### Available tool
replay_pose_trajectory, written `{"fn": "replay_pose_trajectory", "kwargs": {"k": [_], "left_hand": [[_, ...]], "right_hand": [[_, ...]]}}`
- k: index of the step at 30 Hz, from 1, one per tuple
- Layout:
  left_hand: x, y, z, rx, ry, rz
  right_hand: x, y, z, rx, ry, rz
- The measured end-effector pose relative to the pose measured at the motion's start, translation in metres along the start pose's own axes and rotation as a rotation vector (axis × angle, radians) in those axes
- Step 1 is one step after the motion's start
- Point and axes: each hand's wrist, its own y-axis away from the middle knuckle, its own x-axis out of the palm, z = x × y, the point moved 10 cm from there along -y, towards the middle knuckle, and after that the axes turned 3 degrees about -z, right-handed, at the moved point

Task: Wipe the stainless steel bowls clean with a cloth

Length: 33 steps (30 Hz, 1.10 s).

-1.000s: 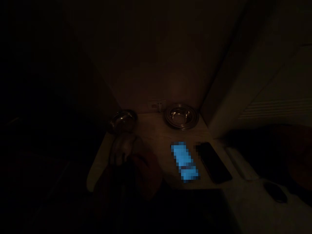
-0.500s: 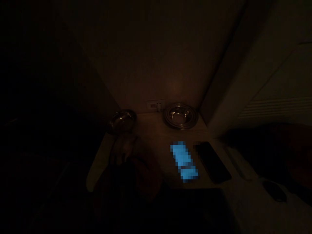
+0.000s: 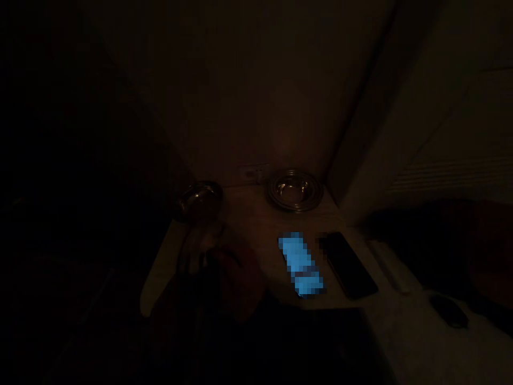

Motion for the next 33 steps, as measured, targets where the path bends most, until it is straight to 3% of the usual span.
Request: {"fn": "replay_pose_trajectory", "kwargs": {"k": [11, 16, 30, 33], "left_hand": [[-0.001, -0.001, -0.003, 0.003, -0.003, -0.003], [0.0, -0.001, -0.002, 0.007, 0.016, 0.009], [0.0, 0.0, -0.002, -0.014, 0.037, 0.014], [0.0, 0.0, 0.001, -0.018, 0.037, 0.014]], "right_hand": [[0.0, 0.001, -0.003, 0.023, -0.015, -0.015], [0.001, -0.005, 0.002, -0.033, -0.018, -0.012], [0.004, 0.012, -0.002, 0.057, -0.049, -0.014], [0.003, 0.005, -0.009, 0.063, -0.051, -0.038]]}}
